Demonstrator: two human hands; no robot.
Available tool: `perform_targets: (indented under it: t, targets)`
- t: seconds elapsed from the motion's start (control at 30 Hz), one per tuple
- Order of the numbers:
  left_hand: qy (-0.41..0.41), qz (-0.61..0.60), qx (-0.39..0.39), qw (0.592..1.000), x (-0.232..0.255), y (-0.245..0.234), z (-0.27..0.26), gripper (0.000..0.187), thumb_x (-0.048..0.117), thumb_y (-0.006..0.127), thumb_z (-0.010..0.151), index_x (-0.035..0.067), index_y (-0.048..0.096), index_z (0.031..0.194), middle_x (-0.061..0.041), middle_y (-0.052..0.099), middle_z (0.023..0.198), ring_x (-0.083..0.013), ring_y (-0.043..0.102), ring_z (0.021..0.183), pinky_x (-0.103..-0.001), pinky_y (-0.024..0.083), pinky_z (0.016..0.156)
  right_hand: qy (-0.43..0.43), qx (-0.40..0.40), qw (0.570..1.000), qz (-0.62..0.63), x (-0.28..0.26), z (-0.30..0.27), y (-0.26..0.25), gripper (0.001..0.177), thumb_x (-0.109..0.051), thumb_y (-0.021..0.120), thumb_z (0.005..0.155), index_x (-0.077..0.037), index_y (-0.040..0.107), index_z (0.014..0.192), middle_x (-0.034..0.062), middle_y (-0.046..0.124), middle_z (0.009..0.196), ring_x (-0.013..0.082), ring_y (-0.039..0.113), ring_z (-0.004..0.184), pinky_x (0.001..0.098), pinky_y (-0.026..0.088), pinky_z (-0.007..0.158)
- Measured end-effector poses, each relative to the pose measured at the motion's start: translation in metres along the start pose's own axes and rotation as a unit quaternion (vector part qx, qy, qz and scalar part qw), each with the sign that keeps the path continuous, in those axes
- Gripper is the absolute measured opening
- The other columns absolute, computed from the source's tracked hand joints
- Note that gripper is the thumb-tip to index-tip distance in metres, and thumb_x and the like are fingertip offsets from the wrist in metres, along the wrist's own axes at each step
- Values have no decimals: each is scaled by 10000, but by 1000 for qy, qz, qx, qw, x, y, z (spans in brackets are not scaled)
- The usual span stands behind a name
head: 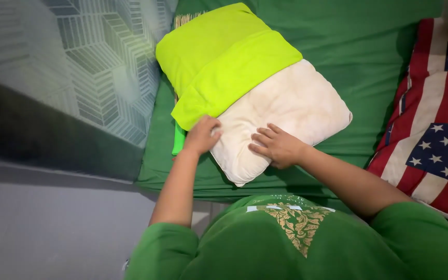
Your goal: The person places a lime green pillowcase over a white pillow on a green bedsheet, aligns the corners, and tucks the pillow inside. The person then smooths the pillowcase and places a second pillow with an American flag pattern on the bed.
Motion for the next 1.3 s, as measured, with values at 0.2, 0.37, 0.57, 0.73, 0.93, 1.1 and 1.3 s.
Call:
perform_targets:
  t: [0.2, 0.37, 0.57, 0.73, 0.93, 1.1, 1.3]
  targets:
    - [-177, 1, 71, 982, -73, -21, 15, 564, 463, 756, 890, 371, 536, 1400, -44, 309, 1569, -329, 449, 1430, -498, 422, 1160, 48, -89, 988, 116, 13, 20, -6, 917, -772, 700, 749, -303, 457, 1499, 33, 383, 1537, 277, 350, 1493, 558, 308, 1219]
    - [-105, -100, 176, 974, -64, -61, 34, 193, 375, 550, 1046, 241, 678, 991, -82, 668, 1013, -389, 649, 1101, -500, 505, 996, 204, -50, 942, 260, 42, 34, -14, 536, -427, 617, 985, -196, 528, 1461, 40, 540, 1411, 277, 597, 1302, 455, 486, 1116]
    - [-34, -43, 229, 972, -54, -78, 38, 169, 372, 651, 1003, 236, 682, 907, -64, 633, 924, -342, 670, 999, -450, 531, 937, 335, 85, 783, 517, 104, 76, 38, 498, -340, 715, 933, -258, 619, 1415, 30, 724, 1122, 195, 716, 1082, 393, 581, 956]
    - [3, -68, 205, 976, -23, -88, 33, 162, 320, 651, 1001, 191, 690, 912, -91, 637, 910, -371, 666, 987, -471, 529, 923, 322, 183, 502, 782, 85, 105, -20, 566, -35, 558, 1003, 32, 361, 1529, 141, 633, 1199, 245, 691, 1098, 392, 605, 979]
    - [30, -90, 166, 982, -8, -91, 24, 169, 284, 643, 1008, 163, 687, 898, -90, 625, 899, -367, 652, 989, -472, 522, 915, 223, 249, 324, 885, 78, 140, -41, 622, 44, 542, 960, -64, 332, 1536, 114, 589, 1379, 282, 691, 1119, 471, 610, 989]
    - [31, -28, 194, 980, 13, -98, 4, 218, 324, 583, 1048, 149, 695, 980, -88, 593, 953, -378, 628, 1030, -496, 514, 932, 204, 273, 281, 897, 74, 137, -27, 499, -22, 651, 928, -37, 485, 1398, 165, 685, 1289, 331, 728, 1103, 491, 622, 971]
    - [46, -41, 130, 990, 48, -50, -3, 286, 262, 772, 857, 153, 606, 1062, -81, 623, 957, -312, 690, 932, -461, 566, 837, 190, 245, 246, 918, 61, 111, -34, 305, -220, 651, 896, -130, 660, 1187, 26, 751, 1074, 184, 736, 1031, 402, 578, 983]
Point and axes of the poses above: each hand's wrist, its own z-axis towards the middle knuckle, its own y-axis out of the palm, x = y × z, the point moved 6 cm from there along z, towards the middle knuckle
